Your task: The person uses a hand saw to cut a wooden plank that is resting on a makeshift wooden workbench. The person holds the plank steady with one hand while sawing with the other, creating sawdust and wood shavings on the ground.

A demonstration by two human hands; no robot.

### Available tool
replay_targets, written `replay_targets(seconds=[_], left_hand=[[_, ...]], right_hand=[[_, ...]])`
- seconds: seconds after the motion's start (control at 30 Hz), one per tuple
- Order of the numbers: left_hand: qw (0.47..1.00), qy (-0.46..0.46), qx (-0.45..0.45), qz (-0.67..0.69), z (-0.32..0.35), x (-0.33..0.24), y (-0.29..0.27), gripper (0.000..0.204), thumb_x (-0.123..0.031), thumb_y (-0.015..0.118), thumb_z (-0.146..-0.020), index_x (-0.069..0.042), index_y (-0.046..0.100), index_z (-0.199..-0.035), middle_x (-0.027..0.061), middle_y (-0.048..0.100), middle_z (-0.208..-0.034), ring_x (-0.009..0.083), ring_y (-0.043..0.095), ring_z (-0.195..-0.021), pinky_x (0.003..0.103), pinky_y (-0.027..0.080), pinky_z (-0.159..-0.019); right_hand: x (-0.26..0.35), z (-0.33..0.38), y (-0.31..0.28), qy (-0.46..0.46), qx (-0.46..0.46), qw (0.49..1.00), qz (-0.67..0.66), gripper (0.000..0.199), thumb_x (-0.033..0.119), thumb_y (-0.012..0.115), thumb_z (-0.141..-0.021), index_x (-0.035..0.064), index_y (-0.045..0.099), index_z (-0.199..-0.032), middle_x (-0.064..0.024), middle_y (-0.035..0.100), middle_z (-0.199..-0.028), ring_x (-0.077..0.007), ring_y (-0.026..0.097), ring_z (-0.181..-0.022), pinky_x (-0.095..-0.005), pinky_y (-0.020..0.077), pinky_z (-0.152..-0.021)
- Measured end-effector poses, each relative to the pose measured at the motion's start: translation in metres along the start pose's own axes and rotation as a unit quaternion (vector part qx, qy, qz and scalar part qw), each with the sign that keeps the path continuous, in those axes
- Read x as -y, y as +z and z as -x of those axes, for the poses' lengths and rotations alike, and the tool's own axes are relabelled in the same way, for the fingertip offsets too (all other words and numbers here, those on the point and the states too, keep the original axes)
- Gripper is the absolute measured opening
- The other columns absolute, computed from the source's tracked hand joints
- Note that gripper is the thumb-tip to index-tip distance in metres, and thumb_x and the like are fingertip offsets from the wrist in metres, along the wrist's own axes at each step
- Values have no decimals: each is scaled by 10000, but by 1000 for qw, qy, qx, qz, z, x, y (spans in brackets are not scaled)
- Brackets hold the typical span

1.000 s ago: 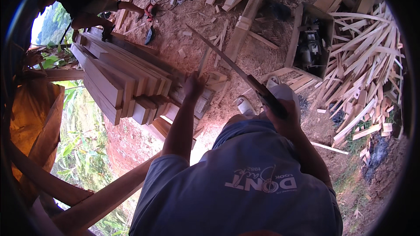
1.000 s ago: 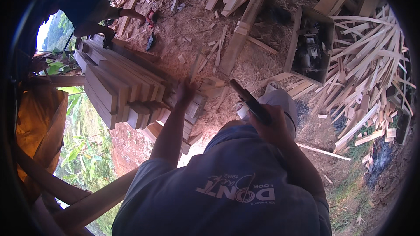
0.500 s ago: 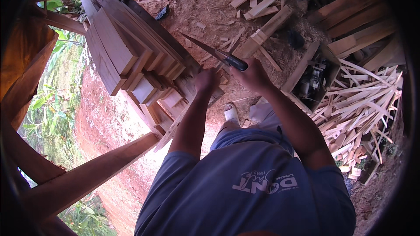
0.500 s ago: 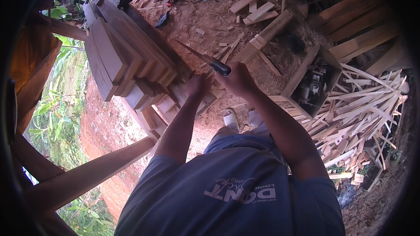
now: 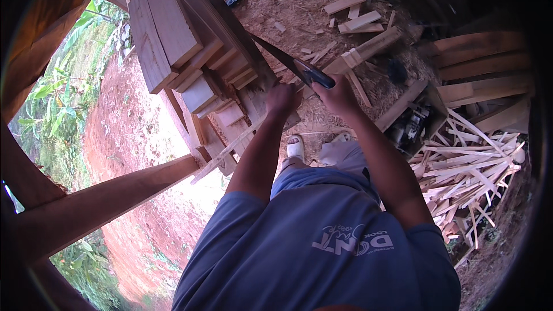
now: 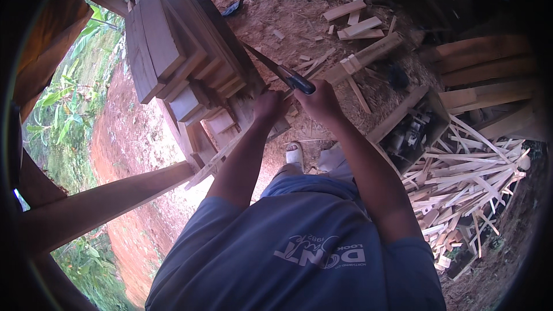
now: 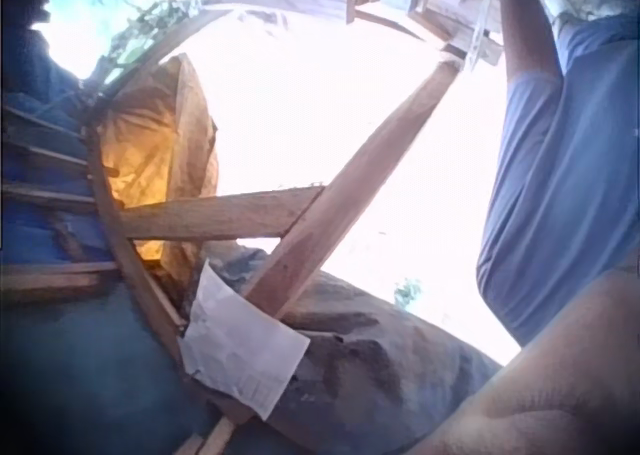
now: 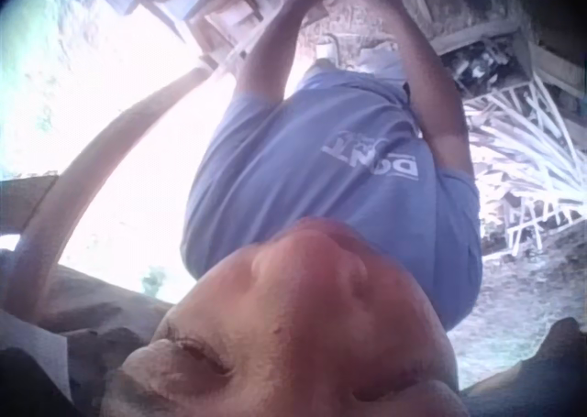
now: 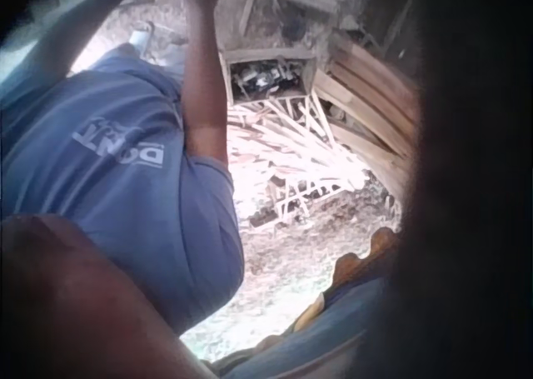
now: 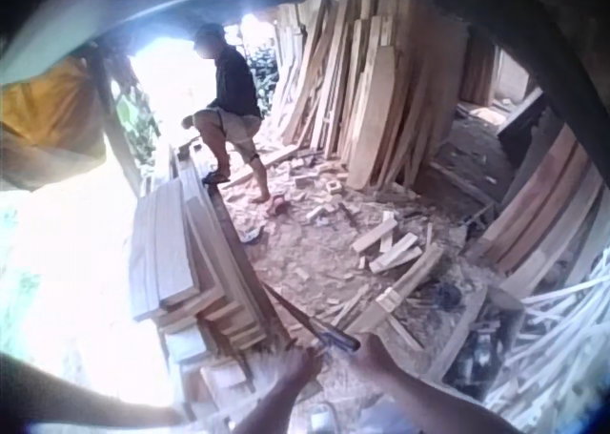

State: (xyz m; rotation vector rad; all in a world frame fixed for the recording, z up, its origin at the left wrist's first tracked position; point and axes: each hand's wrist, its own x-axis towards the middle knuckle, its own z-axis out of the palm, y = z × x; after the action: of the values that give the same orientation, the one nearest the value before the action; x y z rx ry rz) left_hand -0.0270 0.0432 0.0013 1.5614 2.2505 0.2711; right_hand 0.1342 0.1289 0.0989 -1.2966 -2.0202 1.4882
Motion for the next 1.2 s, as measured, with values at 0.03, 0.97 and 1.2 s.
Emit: replay_targets(seconds=[0.03,0.97,1.2], left_hand=[[1000,-2,-5,4,-1,-1,1,416,-411,588,-995,-59,800,-932,211,773,-937,350,743,-1006,428,437,-1171],[1000,5,-6,-10,-10,10,9,414,-435,593,-1019,-75,785,-951,195,768,-890,360,743,-1003,463,424,-1168],[1000,16,8,-26,-5,0,4,378,-394,588,-1025,-50,744,-1029,207,765,-912,366,733,-1023,475,397,-1187]], right_hand=[[-2,1,-2,-14,-2,1000,14,319,247,740,-881,-23,637,-746,-123,610,-583,-229,659,-553,-401,490,-560],[89,317,-211,75,3,975,207,212,75,693,-867,-3,577,-708,-82,518,-547,-172,495,-471,-367,397,-517],[51,331,-203,116,-55,985,114,196,122,727,-892,-10,651,-769,-50,537,-559,-138,509,-496,-343,406,-517]])
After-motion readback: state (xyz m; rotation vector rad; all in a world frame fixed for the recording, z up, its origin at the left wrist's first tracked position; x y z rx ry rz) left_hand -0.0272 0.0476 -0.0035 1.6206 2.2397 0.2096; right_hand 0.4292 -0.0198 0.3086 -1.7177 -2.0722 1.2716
